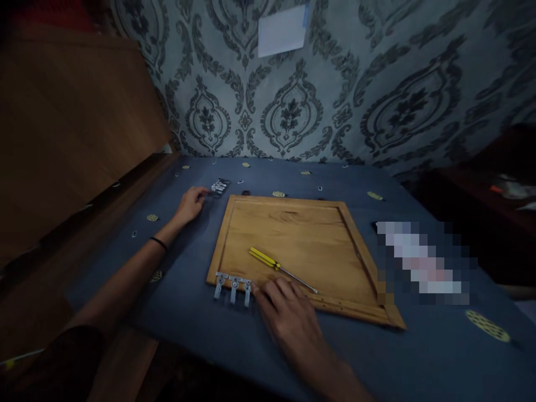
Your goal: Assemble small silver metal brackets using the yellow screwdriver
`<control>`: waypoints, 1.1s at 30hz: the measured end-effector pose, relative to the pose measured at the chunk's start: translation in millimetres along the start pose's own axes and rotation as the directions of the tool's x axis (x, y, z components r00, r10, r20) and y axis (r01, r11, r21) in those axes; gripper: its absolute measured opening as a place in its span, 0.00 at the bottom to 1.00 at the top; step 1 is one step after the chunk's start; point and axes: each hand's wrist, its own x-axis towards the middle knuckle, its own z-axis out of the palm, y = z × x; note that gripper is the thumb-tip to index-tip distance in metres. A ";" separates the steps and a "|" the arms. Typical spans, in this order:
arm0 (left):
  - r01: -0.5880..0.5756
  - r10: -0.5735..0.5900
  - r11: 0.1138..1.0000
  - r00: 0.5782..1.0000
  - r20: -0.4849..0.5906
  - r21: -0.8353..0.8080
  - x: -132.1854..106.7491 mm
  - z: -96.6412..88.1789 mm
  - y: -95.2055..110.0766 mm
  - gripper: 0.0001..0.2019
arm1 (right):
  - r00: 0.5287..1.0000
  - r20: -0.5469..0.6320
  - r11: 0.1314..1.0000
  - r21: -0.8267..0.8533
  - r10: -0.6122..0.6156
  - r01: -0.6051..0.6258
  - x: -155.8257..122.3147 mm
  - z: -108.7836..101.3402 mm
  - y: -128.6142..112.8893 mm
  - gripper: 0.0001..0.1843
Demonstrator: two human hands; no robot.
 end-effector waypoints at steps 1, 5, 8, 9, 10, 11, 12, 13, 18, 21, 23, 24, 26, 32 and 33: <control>0.003 -0.003 1.000 1.000 -0.004 0.007 2.8 1.9 -0.5 0.17 | 1.000 -0.007 1.000 0.002 -0.004 0.004 0.2 0.3 0.1 0.16; 0.008 -0.009 0.999 1.000 0.027 0.036 6.4 1.3 -8.4 0.18 | 1.000 -0.015 1.000 -0.009 -0.004 0.004 -0.5 1.0 0.6 0.17; 0.010 -0.015 0.999 0.996 0.083 0.051 1.8 -3.8 -17.7 0.17 | 1.000 -0.008 1.000 -0.007 -0.004 0.004 -2.0 1.2 1.3 0.17; 0.012 -0.017 0.998 0.995 0.103 0.055 -0.6 -5.3 -20.5 0.17 | 1.000 -0.005 1.000 0.000 -0.007 0.007 -2.3 1.2 1.5 0.17; 0.013 -0.020 0.998 0.992 0.122 0.057 -3.1 -6.4 -22.8 0.17 | 1.000 -0.005 1.000 0.008 -0.007 0.007 -2.5 1.2 1.7 0.17; 0.013 -0.021 0.998 0.990 0.139 0.059 -5.6 -7.0 -24.6 0.17 | 1.000 -0.006 1.000 0.014 -0.003 0.003 -2.6 1.2 1.7 0.18; 0.013 -0.022 0.998 0.988 0.152 0.060 -7.7 -7.1 -25.9 0.18 | 1.000 -0.011 1.000 0.018 -0.001 0.002 -2.6 1.1 1.5 0.18; 0.013 -0.023 0.998 0.987 0.162 0.061 -9.3 -6.9 -26.9 0.18 | 1.000 -0.017 1.000 0.019 -0.002 0.002 -2.4 0.8 1.3 0.18; 0.018 -0.029 0.997 0.986 0.164 0.069 -9.1 -5.9 -30.8 0.18 | 1.000 0.013 1.000 0.013 -0.006 0.006 -0.8 -2.1 -0.1 0.19; 0.024 -0.036 0.996 0.987 0.157 0.080 -6.7 -8.6 -35.0 0.18 | 1.000 0.006 1.000 0.014 -0.015 0.015 -0.5 -2.6 0.2 0.17; 0.028 -0.042 0.995 0.987 0.156 0.091 -6.6 -10.8 -38.0 0.18 | 1.000 -0.007 1.000 0.020 -0.012 0.012 -0.6 -1.8 0.7 0.17; 0.028 -0.043 0.995 0.987 0.156 0.097 -7.1 -11.6 -39.1 0.18 | 1.000 -0.009 1.000 0.022 -0.010 0.011 -0.6 -1.2 0.9 0.17; 0.021 -0.039 0.993 0.986 0.160 0.113 -9.1 -11.9 -40.3 0.18 | 1.000 -0.015 1.000 0.024 -0.010 0.010 -0.6 0.0 1.2 0.18; -0.047 0.020 0.983 0.988 0.153 0.179 -18.2 -5.0 -34.0 0.17 | 0.999 -0.019 0.999 0.025 -0.027 0.028 0.8 1.0 2.0 0.18; -0.059 0.030 0.979 0.988 0.149 0.193 -19.6 -4.0 -32.1 0.17 | 0.999 -0.019 0.999 0.025 -0.026 0.026 0.9 1.0 1.9 0.18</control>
